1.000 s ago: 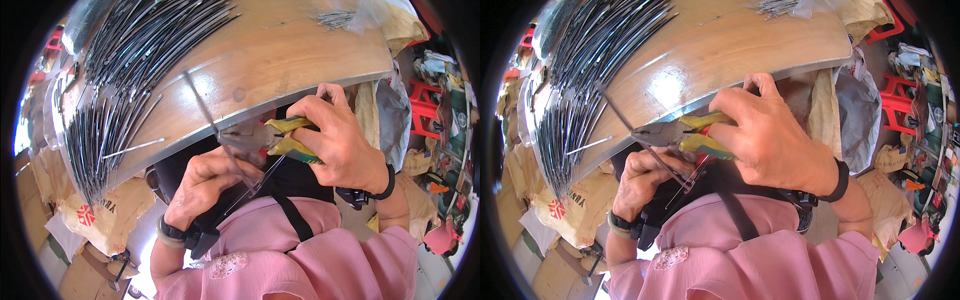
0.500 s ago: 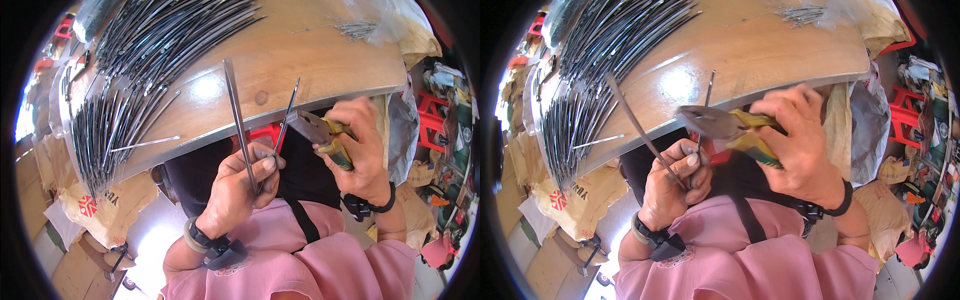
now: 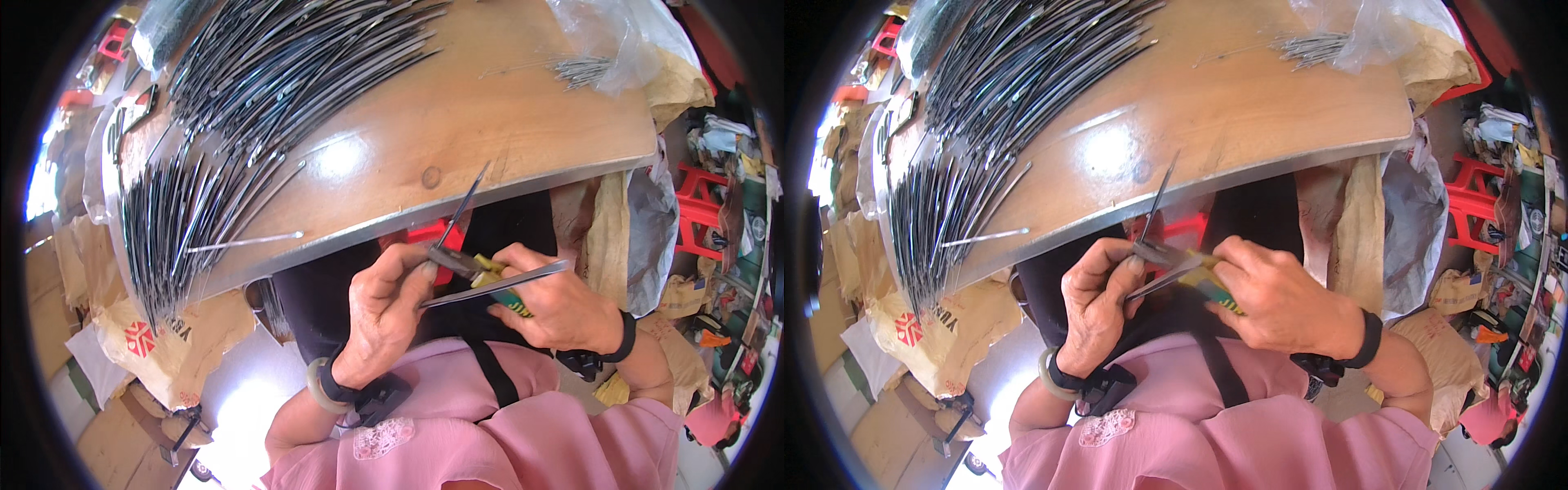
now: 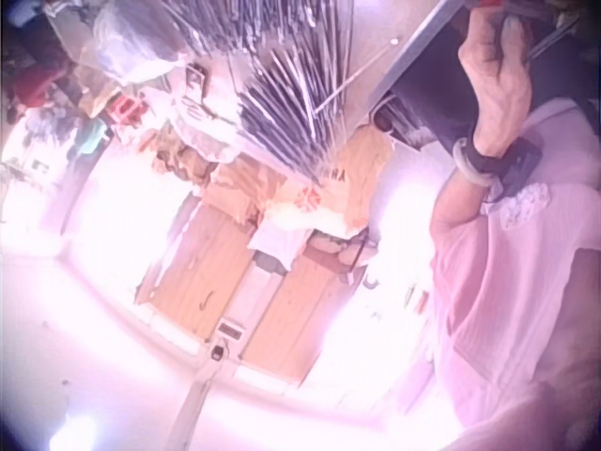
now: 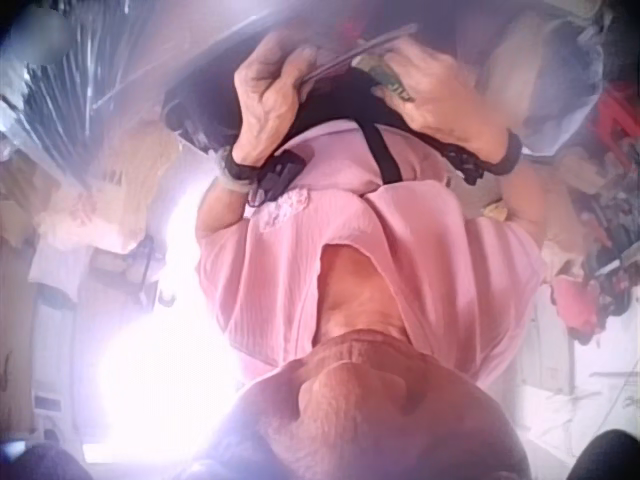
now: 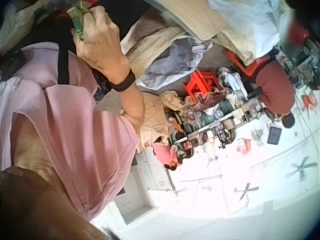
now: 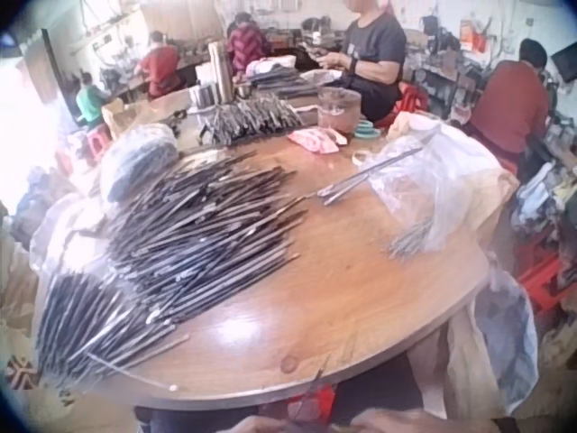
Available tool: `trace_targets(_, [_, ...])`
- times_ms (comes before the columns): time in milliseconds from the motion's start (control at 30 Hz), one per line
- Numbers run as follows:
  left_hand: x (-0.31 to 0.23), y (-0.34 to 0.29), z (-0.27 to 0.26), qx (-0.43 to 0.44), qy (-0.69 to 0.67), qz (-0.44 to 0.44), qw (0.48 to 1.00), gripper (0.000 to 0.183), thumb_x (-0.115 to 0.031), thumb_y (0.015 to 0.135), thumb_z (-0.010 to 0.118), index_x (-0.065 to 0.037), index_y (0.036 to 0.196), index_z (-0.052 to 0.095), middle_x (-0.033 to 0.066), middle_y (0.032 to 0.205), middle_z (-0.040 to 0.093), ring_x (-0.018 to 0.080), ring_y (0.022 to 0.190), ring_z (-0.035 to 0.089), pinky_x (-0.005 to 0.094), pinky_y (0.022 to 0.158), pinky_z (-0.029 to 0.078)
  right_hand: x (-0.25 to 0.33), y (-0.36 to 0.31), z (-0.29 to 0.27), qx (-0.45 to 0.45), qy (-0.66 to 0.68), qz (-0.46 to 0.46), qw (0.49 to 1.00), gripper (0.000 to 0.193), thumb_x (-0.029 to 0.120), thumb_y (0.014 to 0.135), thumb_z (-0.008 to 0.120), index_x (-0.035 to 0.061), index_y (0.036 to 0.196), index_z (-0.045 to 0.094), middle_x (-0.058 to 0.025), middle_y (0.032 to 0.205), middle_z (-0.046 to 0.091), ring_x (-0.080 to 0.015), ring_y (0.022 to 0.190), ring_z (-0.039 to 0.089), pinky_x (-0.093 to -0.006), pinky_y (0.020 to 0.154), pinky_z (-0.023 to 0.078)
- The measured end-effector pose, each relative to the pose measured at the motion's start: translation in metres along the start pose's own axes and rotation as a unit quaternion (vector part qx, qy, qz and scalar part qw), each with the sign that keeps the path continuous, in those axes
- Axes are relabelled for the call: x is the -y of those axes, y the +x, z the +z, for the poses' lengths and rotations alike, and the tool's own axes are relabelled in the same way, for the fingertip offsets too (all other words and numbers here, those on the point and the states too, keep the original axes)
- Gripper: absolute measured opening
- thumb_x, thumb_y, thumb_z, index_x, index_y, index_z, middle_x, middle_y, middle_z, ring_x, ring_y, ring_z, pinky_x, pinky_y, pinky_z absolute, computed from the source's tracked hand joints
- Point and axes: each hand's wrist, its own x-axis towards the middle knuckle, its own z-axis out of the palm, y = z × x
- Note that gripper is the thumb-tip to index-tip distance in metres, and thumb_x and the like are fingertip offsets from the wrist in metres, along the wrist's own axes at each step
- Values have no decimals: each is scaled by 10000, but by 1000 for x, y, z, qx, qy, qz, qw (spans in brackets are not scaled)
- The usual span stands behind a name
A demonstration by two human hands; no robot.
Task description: The person uses pliers to wrap and secure thin metal wires around metal rods at a workbench. They pick up components from the table, twist the wire into place, and cut the excess.
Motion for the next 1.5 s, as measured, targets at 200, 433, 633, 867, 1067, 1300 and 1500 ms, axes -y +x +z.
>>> trace_targets(200, [-2,4,-9,-43,-67,-13,997,77,-54,951,559,10,967,598,47,683,587,70,457,419,208,412,294,4,18,-4,24,30,8,999,319,164,752,773,-65,885,595,-191,948,559,-357,772,594,-406,655,513])
trace_targets(433, [-30,-28,-82,-152,-49,25,987,96,-56,952,548,26,959,599,24,660,536,65,487,419,199,438,310,-21,55,-71,-154,-237,-61,957,303,129,788,716,-25,1044,667,-209,978,631,-377,832,648,-422,711,538])
trace_targets(633, [-27,-28,-102,-188,220,162,944,260,-92,887,673,-7,1124,610,42,828,554,110,651,504,221,578,408,-75,105,-104,-168,-457,-103,868,230,-48,684,615,-57,911,583,-204,1150,547,-373,1026,567,-420,839,505])
trace_targets(867, [-66,-16,-153,-249,618,313,677,475,-69,754,760,5,1196,604,158,1001,557,317,846,607,381,691,506,-73,116,-112,-114,-475,-92,867,264,-102,637,605,-64,894,557,-201,1182,546,-369,1086,553,-425,901,490])
trace_targets(1067, [-61,-1,-194,-252,691,334,590,175,-17,737,728,2,893,654,97,823,543,291,766,528,414,662,448,-41,120,-121,-268,-454,-128,840,264,-77,702,673,-53,954,598,-196,1183,581,-359,1070,589,-372,909,503])
trace_targets(1300, [-67,4,-86,-129,475,342,800,601,-95,699,798,13,1241,560,192,1118,558,364,948,557,431,854,459,32,77,-50,-410,184,4,893,183,-9,858,581,-31,1031,638,-167,1187,590,-211,1065,588,-361,966,461])
trace_targets(1500, [-48,24,-5,9,314,316,895,239,71,825,582,27,1051,646,142,827,632,222,716,643,304,657,499,37,68,-7,-363,315,91,872,205,-35,805,664,5,1005,649,-92,1051,650,-98,841,612,-254,774,506])
